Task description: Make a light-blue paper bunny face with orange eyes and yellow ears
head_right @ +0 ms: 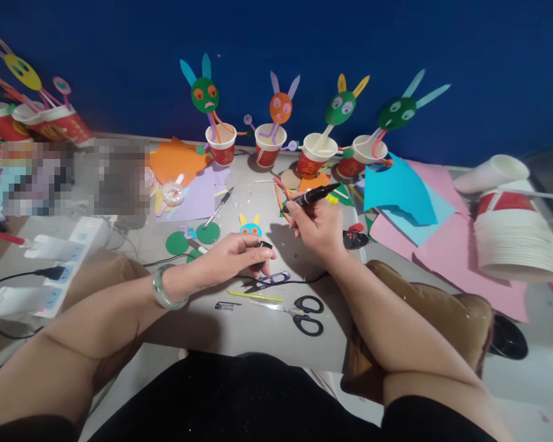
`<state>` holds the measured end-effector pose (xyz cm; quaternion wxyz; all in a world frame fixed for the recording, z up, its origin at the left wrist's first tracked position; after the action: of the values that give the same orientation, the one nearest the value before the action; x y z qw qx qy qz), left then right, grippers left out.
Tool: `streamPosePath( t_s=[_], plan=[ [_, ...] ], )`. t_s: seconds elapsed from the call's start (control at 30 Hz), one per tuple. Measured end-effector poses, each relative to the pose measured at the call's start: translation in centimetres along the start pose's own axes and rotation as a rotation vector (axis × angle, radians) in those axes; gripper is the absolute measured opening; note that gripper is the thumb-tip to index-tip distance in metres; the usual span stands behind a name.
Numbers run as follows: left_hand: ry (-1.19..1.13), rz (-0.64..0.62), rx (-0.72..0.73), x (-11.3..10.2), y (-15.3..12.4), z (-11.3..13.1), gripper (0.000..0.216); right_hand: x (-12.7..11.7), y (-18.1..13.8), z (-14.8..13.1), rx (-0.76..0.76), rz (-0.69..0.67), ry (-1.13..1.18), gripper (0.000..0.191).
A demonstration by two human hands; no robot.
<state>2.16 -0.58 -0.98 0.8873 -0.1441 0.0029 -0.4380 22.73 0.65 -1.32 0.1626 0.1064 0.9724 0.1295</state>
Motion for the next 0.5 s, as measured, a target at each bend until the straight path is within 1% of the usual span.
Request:
streamPosePath(
  t_s=[0.17, 0.33, 0.43, 0.5],
  plan=[
    [0.025, 0.072, -0.031, -0.27, -0.09, 0.1, 0.033, 0.28, 0.05, -0.5, 0.105, 0.002, 0.134, 0.043],
    [0.037, 0.147, -0.068, -0.5, 0.1, 0.3, 0.035, 0.27, 0.25, 0.22, 0.197, 0.043, 0.34, 0.054],
    [0.057, 0.178, -0.079, -0.64, 0.38, 0.03, 0.023, 0.39, 0.21, 0.33, 0.236, 0.017, 0.462, 0.052],
    [0.076, 0.199, -0.093, -0.75, 0.55, -0.23, 0.014, 0.51, 0.07, 0.2, 0.257, -0.012, 0.499, 0.05]
  ],
)
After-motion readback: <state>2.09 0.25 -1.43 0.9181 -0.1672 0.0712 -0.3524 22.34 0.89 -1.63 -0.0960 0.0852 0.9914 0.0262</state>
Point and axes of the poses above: each hand's wrist, its own y-axis towards the middle knuckle, its own x-axis out of the palm, z = x × y, the point moved 2 cm from there along y, towards the middle knuckle, and after that the axes turned 11 degrees about y, right-handed, at the moved point
